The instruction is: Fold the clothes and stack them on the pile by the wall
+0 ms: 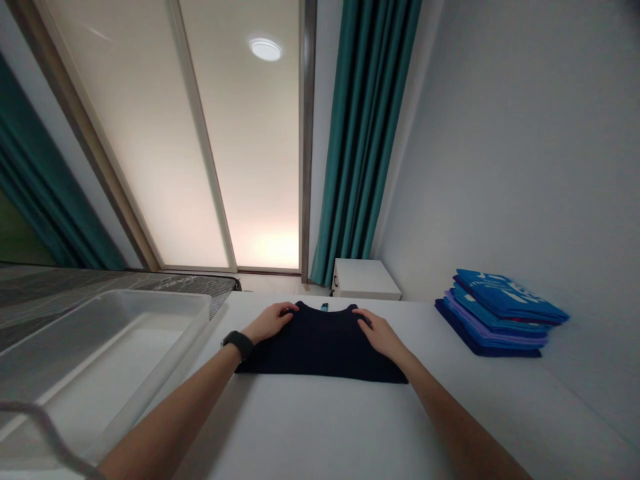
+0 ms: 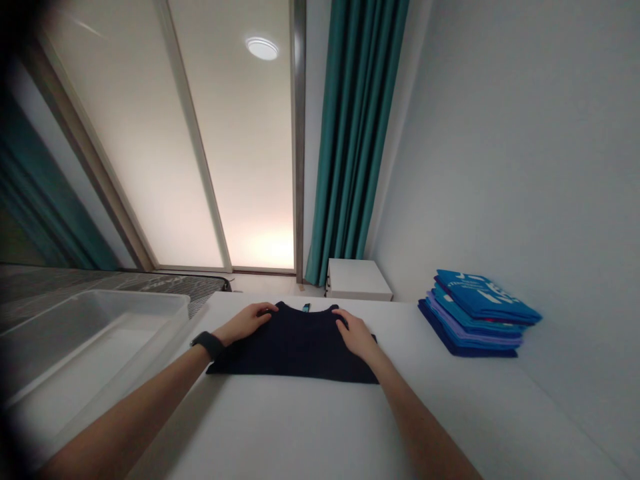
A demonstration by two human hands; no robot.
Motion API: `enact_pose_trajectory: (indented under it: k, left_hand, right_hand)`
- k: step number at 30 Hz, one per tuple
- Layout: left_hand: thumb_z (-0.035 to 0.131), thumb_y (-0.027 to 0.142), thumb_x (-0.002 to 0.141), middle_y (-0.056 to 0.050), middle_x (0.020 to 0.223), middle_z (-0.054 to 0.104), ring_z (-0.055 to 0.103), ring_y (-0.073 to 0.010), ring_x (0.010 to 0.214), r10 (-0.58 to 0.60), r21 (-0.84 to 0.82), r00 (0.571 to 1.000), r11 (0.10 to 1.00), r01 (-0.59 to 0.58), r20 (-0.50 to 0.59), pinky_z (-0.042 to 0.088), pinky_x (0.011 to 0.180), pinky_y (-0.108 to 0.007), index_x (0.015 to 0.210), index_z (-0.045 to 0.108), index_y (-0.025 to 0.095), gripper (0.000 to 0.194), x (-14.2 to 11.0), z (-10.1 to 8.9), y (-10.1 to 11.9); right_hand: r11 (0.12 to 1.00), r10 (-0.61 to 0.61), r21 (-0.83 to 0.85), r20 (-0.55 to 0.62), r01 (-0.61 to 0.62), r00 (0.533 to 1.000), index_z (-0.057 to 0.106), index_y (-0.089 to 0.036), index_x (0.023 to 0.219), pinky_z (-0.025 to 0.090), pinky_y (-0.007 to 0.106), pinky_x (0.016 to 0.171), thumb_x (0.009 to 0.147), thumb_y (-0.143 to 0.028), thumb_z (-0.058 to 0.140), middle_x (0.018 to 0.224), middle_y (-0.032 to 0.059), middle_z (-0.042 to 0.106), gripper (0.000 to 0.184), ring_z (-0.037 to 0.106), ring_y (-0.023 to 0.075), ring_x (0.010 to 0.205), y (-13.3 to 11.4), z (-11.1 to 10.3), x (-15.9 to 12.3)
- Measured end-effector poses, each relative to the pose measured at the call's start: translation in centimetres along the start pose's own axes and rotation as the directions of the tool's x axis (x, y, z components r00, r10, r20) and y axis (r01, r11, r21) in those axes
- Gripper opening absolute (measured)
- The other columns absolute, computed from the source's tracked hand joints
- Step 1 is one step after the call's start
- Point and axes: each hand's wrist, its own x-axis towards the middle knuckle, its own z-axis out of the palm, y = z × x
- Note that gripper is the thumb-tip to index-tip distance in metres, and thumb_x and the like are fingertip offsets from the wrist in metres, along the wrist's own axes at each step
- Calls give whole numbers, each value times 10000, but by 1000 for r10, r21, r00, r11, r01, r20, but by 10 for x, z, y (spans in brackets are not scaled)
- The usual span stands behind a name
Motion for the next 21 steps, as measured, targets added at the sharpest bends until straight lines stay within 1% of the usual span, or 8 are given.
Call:
enact_pose_trajectory:
  k: [4,8,10,12,14,16,19,21]
  left_hand:
    - [484,387,804,-89,1073,696,639,-258,926,-28,-130,997,991,18,-72,489,842,-369,1087,659,149,409,-13,-8,11]
    - [541,371,784,-70,1072,679,630,-228,842,-20,-95,999,995,17,-37,494,781,-353,1209,598,176,471,-41,-21,23]
    - [555,326,782,-62,1066,669,617,-217,838,31,-17,998,999,-32,-48,491,786,-351,1218,587,196,456,-58,-24,25]
    - [544,277,807,-61,1057,650,604,-215,885,134,73,988,989,-128,-72,482,828,-356,1187,593,210,389,-75,-23,25]
    - [507,253,857,-62,1019,625,587,-212,919,237,158,968,962,-221,-84,478,851,-355,1114,616,218,281,-92,-21,24]
    - [476,255,894,-68,975,600,574,-210,914,297,225,950,936,-270,-98,485,838,-348,1040,630,214,216,-109,-19,25]
    - [475,267,911,-87,1100,581,551,-222,1040,339,220,938,923,-317,-70,465,928,-356,1006,621,221,180,-131,-19,28]
    - [482,285,915,-81,1205,573,533,-224,1129,324,127,945,940,-317,-40,434,991,-354,1013,604,232,165,-141,-17,30]
  right_hand:
    - [993,17,115,-36,-13,999,607,-211,1209,473,379,897,844,-291,458,1140,65,667,403,625,215,960,-8,-7,-10]
    - [989,43,140,-6,-42,999,530,-199,1286,492,361,822,816,-284,499,1036,53,664,479,614,198,830,-23,-18,-30]
    - [993,54,105,19,-56,998,503,-213,1299,488,359,833,821,-274,503,1052,50,653,482,612,197,854,-32,-25,-44]
    - [999,42,24,27,-43,999,491,-231,1294,476,371,871,830,-262,503,1130,58,627,465,604,203,921,-39,-31,-61]
    - [998,-10,-59,28,11,1000,495,-237,1272,451,391,926,842,-249,502,1205,73,592,431,575,221,1030,-43,-34,-77]
    - [987,-70,-140,35,74,997,530,-233,1206,444,415,935,840,-218,501,1156,85,598,367,560,238,1056,-43,-34,-93]
    - [964,-142,-224,32,146,989,581,-217,1039,452,436,911,791,-132,498,1055,100,592,275,561,251,1026,-42,-32,-114]
    - [962,-176,-209,24,177,984,575,-214,929,414,456,975,751,-106,508,1166,119,554,219,514,270,1142,-43,-33,-124]
